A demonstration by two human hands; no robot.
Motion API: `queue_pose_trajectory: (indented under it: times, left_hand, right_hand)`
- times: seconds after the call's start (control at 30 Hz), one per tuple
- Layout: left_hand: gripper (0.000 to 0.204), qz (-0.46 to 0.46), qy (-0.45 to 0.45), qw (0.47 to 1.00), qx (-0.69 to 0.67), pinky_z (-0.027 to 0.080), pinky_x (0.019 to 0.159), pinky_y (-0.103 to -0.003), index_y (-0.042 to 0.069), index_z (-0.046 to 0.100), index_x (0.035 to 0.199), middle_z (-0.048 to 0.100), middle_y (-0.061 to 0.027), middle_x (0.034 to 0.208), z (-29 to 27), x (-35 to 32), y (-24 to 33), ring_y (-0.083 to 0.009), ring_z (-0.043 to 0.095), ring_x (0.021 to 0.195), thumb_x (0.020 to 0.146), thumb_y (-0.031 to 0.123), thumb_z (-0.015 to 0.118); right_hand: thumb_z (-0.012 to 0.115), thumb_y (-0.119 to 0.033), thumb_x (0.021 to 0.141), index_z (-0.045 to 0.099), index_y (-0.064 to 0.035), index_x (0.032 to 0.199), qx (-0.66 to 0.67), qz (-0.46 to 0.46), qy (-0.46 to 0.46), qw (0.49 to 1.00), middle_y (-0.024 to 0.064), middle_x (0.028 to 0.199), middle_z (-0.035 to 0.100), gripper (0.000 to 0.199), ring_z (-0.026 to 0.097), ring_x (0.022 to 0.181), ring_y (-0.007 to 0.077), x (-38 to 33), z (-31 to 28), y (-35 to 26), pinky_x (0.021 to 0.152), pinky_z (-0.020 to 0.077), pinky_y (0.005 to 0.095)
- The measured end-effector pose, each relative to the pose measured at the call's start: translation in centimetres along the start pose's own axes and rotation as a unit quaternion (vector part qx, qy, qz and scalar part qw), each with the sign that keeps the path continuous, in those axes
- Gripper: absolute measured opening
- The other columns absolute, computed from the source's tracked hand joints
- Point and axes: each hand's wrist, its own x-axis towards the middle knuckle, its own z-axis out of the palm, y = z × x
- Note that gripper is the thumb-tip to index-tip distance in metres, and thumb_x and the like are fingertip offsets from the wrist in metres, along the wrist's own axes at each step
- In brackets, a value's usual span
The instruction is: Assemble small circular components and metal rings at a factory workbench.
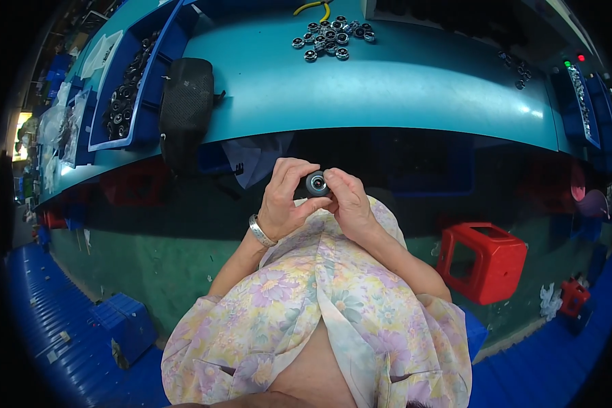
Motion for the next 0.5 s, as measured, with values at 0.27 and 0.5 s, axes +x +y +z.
queue_pose_trajectory:
  times: [0.27, 0.5]
  left_hand:
    - [0.046, 0.017, -0.013, 1.000, -0.011, 0.048, 0.077, -0.040, 0.000, 0.056, 0.100, 0.057, -0.0146, 0.096, -0.5, 0.1, 0.2, -0.0341, 0.054, 0.091, 0.060, 0.009, 0.077]
    - [0.040, -0.026, -0.011, 0.999, -0.030, 0.045, 0.074, -0.038, 0.002, 0.056, 0.096, 0.056, -0.0129, 0.090, -1.1, -1.1, -0.8, -0.0311, 0.052, 0.083, 0.067, 0.016, 0.079]
  right_hand:
    - [0.053, -0.016, 0.095, 0.056, -0.0048, 0.094, -0.012, 0.014, -0.041, 0.999, 0.0010, 0.084, 0.058, 0.011, 0.062, 0.075, 0.0097, 0.0, 0.5, -0.5, 0.067, 0.0531, 0.0259]
    - [0.049, -0.028, 0.098, 0.055, -0.0058, 0.106, -0.021, 0.043, -0.021, 0.999, 0.0039, 0.088, 0.061, 0.024, 0.060, 0.076, 0.0120, -0.3, -0.5, 0.4, 0.067, 0.0533, 0.0297]
